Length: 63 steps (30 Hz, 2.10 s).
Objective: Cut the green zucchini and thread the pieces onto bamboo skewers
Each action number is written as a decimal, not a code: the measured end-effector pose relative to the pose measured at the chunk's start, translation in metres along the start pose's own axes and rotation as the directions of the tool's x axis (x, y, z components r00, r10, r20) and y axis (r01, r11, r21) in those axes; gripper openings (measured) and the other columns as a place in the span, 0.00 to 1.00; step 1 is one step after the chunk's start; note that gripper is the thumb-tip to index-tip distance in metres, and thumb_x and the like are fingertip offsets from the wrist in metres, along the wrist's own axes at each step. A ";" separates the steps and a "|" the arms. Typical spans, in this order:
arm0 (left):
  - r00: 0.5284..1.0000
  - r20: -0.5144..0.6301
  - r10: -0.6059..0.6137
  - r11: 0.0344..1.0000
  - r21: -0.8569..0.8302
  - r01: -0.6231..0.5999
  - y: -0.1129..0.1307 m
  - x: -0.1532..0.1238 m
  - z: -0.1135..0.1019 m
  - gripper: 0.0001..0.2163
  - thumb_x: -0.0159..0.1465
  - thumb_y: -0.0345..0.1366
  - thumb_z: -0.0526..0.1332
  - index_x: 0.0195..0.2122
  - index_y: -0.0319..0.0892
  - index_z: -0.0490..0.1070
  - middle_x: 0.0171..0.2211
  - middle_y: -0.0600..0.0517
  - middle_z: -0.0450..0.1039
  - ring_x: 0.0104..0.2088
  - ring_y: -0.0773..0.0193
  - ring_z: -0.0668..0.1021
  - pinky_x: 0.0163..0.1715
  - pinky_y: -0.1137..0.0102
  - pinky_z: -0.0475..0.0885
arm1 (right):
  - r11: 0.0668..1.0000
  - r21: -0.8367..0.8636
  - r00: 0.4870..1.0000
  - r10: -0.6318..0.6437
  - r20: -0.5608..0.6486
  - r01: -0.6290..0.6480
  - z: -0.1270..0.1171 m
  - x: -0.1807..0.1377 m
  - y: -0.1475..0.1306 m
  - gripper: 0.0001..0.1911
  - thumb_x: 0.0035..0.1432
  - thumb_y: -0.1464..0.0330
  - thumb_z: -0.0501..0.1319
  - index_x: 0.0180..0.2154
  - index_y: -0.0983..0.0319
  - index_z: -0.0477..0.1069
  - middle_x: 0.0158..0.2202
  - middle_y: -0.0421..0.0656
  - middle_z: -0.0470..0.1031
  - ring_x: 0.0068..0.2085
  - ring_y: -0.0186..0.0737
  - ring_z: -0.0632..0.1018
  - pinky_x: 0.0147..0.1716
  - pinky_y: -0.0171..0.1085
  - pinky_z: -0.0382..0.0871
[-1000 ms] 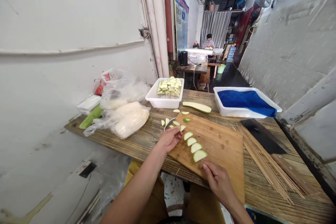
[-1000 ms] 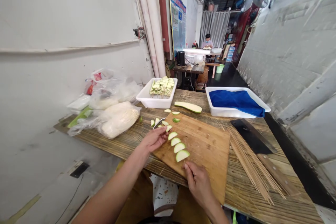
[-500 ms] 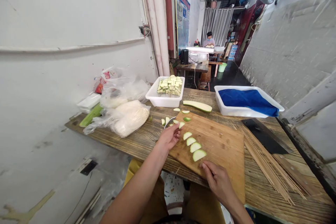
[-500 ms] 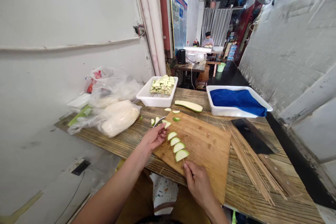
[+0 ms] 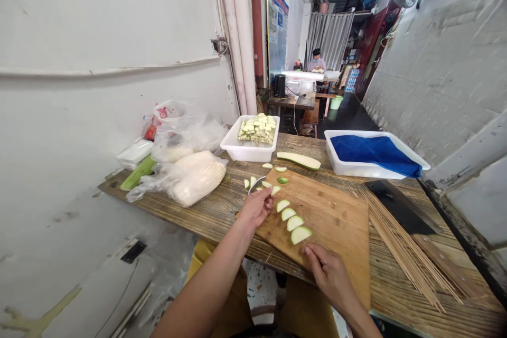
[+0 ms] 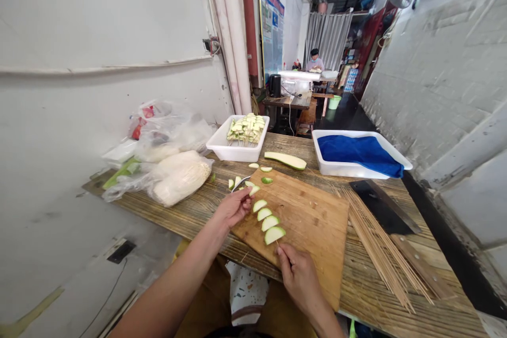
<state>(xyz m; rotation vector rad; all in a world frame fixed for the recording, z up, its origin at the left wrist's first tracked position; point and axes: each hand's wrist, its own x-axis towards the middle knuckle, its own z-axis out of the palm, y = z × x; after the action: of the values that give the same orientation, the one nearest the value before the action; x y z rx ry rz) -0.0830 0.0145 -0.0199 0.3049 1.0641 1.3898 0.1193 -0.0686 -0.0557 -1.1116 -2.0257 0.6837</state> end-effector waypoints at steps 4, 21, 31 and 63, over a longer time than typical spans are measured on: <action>1.000 0.001 0.006 1.000 0.015 -0.006 -0.002 0.001 -0.001 0.05 0.53 0.28 0.62 0.23 0.34 0.66 0.17 0.53 0.66 0.14 0.79 0.64 0.11 0.85 0.56 | 1.000 -0.003 1.000 0.015 0.015 -0.015 0.000 0.000 0.000 0.15 0.62 0.66 0.48 0.30 0.62 0.70 0.22 0.41 0.73 0.23 0.35 0.74 0.25 0.30 0.62; 0.998 -0.005 0.055 0.996 0.075 -0.054 -0.001 0.002 0.001 0.10 0.48 0.31 0.67 0.21 0.35 0.65 0.16 0.55 0.65 0.14 0.80 0.62 0.11 0.84 0.54 | 1.000 -0.005 0.999 0.026 0.031 -0.026 -0.001 0.000 0.000 0.16 0.62 0.66 0.48 0.29 0.62 0.70 0.23 0.42 0.74 0.24 0.35 0.74 0.26 0.30 0.63; 0.997 0.008 0.078 0.991 0.108 -0.078 0.000 0.001 0.002 0.11 0.46 0.34 0.68 0.21 0.35 0.65 0.16 0.55 0.65 0.14 0.80 0.62 0.11 0.83 0.54 | 0.999 0.007 0.998 0.042 0.040 -0.043 -0.002 0.000 0.000 0.17 0.63 0.64 0.47 0.30 0.62 0.70 0.24 0.43 0.74 0.25 0.36 0.74 0.27 0.31 0.64; 0.995 0.002 0.099 0.985 0.140 -0.098 -0.003 0.006 0.000 0.12 0.45 0.35 0.68 0.21 0.35 0.66 0.15 0.56 0.63 0.13 0.79 0.61 0.11 0.83 0.52 | 0.999 0.018 0.998 0.044 0.039 -0.044 -0.002 0.001 -0.002 0.18 0.63 0.64 0.46 0.29 0.62 0.69 0.23 0.42 0.73 0.24 0.36 0.73 0.26 0.31 0.63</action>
<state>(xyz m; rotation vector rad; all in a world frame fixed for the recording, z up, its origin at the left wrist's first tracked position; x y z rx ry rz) -0.0822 0.0188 -0.0250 0.4623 1.1667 1.4066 0.1196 -0.0683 -0.0522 -1.1431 -2.0286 0.7507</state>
